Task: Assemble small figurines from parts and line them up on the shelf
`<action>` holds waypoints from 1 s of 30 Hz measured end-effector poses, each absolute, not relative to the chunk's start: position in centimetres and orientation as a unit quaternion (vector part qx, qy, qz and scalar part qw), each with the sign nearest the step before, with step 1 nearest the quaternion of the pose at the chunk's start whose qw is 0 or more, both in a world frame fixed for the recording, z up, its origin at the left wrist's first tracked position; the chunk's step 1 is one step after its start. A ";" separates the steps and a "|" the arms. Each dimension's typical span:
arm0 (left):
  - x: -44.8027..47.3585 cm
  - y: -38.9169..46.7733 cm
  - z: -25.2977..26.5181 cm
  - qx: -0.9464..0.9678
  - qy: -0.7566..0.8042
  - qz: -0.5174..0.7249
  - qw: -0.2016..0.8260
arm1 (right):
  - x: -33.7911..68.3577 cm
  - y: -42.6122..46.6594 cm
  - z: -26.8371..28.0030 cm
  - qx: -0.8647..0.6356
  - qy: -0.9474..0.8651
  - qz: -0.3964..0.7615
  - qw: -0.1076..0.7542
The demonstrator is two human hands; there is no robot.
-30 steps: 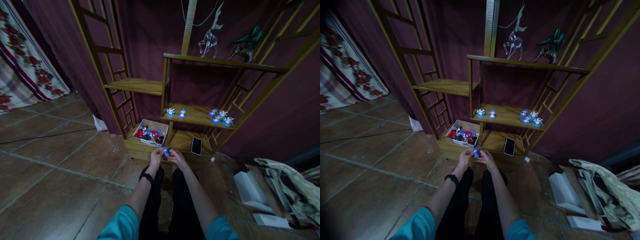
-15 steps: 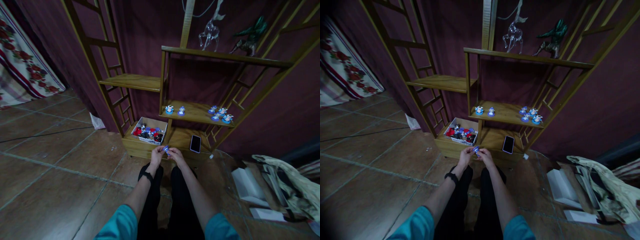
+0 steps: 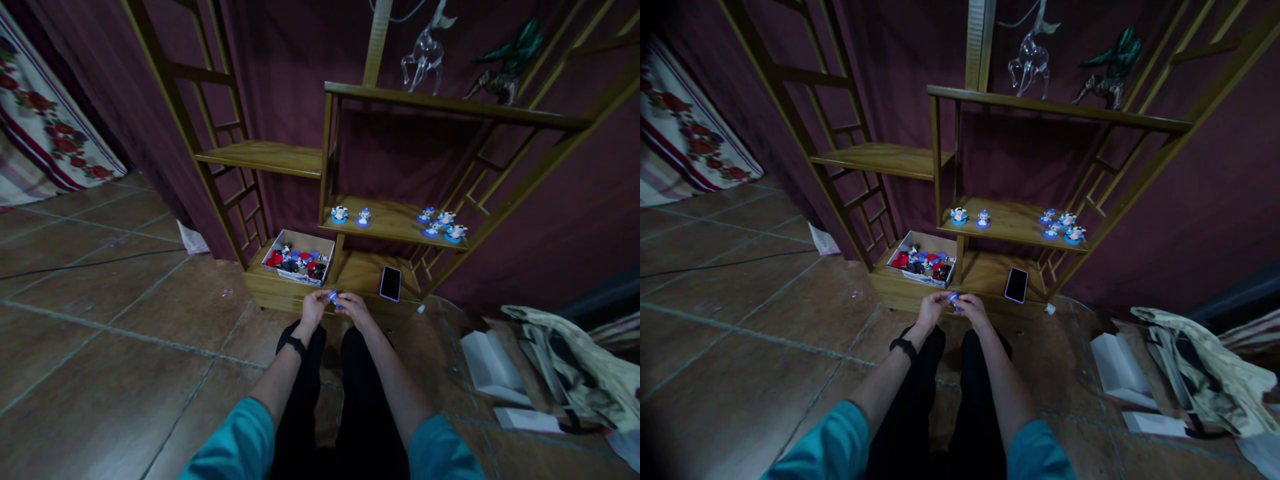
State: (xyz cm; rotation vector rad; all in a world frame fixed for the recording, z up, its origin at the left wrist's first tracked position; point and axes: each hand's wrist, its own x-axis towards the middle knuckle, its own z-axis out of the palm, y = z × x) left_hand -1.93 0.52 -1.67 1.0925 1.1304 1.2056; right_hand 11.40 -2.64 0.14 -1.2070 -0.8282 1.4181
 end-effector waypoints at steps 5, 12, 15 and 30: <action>-2.0 0.6 -2.0 0.495 0.496 0.484 0.525 | 11.2 -2.9 0.7 -0.522 -0.356 0.581 0.514; -2.2 0.6 -2.3 0.517 0.497 0.467 0.517 | 11.3 -3.3 1.2 -0.520 -0.366 0.583 0.506; -2.3 0.5 -2.3 0.513 0.490 0.472 0.524 | 11.5 -3.4 1.0 -0.511 -0.359 0.594 0.507; -1.6 0.6 -1.6 0.323 0.492 0.497 0.638 | 11.8 -3.4 1.0 -0.521 -0.325 0.583 0.532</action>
